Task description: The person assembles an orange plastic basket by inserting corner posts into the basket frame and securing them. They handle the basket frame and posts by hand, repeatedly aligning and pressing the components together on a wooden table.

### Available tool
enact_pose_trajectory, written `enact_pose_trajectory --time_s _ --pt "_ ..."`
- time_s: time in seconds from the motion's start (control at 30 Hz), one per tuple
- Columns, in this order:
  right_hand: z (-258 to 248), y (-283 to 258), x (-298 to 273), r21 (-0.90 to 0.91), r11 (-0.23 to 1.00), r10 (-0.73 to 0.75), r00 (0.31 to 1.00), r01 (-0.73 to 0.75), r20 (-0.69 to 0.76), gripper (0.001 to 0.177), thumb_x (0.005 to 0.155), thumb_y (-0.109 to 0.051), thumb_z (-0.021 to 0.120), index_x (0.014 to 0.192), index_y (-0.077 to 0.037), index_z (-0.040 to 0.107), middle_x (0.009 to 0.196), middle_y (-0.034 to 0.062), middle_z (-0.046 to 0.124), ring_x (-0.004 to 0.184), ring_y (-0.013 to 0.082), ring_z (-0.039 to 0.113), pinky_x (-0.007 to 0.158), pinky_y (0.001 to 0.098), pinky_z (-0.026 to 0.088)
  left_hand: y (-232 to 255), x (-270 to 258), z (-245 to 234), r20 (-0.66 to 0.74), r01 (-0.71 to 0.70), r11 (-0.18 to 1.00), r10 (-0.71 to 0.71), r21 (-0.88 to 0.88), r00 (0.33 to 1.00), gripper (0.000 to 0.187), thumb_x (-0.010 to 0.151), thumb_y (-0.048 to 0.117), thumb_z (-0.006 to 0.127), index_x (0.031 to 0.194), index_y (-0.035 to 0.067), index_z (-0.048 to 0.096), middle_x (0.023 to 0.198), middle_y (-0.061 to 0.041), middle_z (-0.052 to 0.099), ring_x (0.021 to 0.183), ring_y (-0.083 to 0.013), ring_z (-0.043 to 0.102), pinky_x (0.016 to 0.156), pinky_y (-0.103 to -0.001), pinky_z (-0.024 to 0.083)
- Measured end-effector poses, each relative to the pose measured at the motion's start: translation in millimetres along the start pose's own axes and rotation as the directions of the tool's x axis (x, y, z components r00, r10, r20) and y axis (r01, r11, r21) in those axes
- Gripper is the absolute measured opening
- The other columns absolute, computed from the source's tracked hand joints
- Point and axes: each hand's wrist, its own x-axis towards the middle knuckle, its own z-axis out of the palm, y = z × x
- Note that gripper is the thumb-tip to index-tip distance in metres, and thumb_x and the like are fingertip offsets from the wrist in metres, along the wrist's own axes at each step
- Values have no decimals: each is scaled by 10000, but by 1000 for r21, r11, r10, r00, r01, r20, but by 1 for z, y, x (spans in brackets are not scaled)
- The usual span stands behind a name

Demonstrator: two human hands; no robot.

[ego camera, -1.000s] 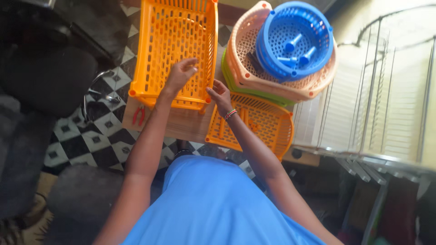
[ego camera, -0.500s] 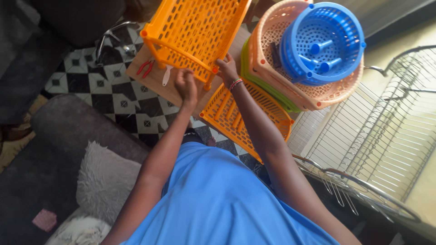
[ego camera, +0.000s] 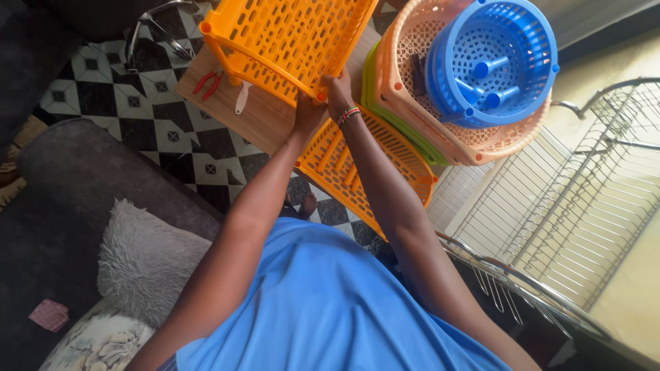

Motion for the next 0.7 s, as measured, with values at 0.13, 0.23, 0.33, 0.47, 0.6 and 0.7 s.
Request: enact_pose_trajectory --time_s 0.13,0.23,0.33,0.47,0.6,0.7 --pt "20 -19 4 217 973 86 996 -77 -34 454 763 30 502 1214 -23 489 973 134 591 829 272 659 743 460 626 2 7 9 -72 18 973 -36 -231 997 530 951 17 688 1436 -1 474 1403 -123 595 1314 -207 600 1098 -365 519" --pt "27 -23 7 160 981 120 990 -107 -70 423 758 36 460 1177 -8 496 931 160 608 755 312 691 654 470 633 -5 8 10 -77 83 952 -110 -295 991 494 977 60 661 1426 13 461 1381 -111 598 1291 -198 606 1091 -359 522" --pt "26 -23 25 19 975 222 965 -222 -141 385 794 26 461 1171 33 537 929 159 638 747 305 717 616 453 625 -10 12 8 -94 72 968 -97 -241 991 475 989 120 629 1423 20 465 1362 -107 615 1275 -198 620 1084 -352 526" --pt "14 -11 42 -137 943 276 943 -303 -185 323 880 -6 497 1181 74 582 884 142 630 713 262 668 614 455 615 -5 8 6 -69 84 965 -105 -248 992 474 991 166 623 1421 9 502 1358 -120 622 1271 -210 618 1073 -360 521" --pt "13 -12 52 -243 935 210 957 -256 -202 337 908 -29 541 1227 51 615 842 101 601 678 207 566 613 424 565 2 8 4 -31 109 966 -120 -235 992 495 956 130 628 1420 19 496 1357 -117 612 1284 -210 600 1065 -357 514" --pt "19 -40 64 -127 887 400 877 -443 -268 287 887 -99 497 1163 -34 539 802 101 586 643 246 590 534 461 516 5 11 3 7 141 964 -143 -225 990 514 930 104 631 1419 26 493 1357 -114 604 1293 -210 586 1060 -355 509"
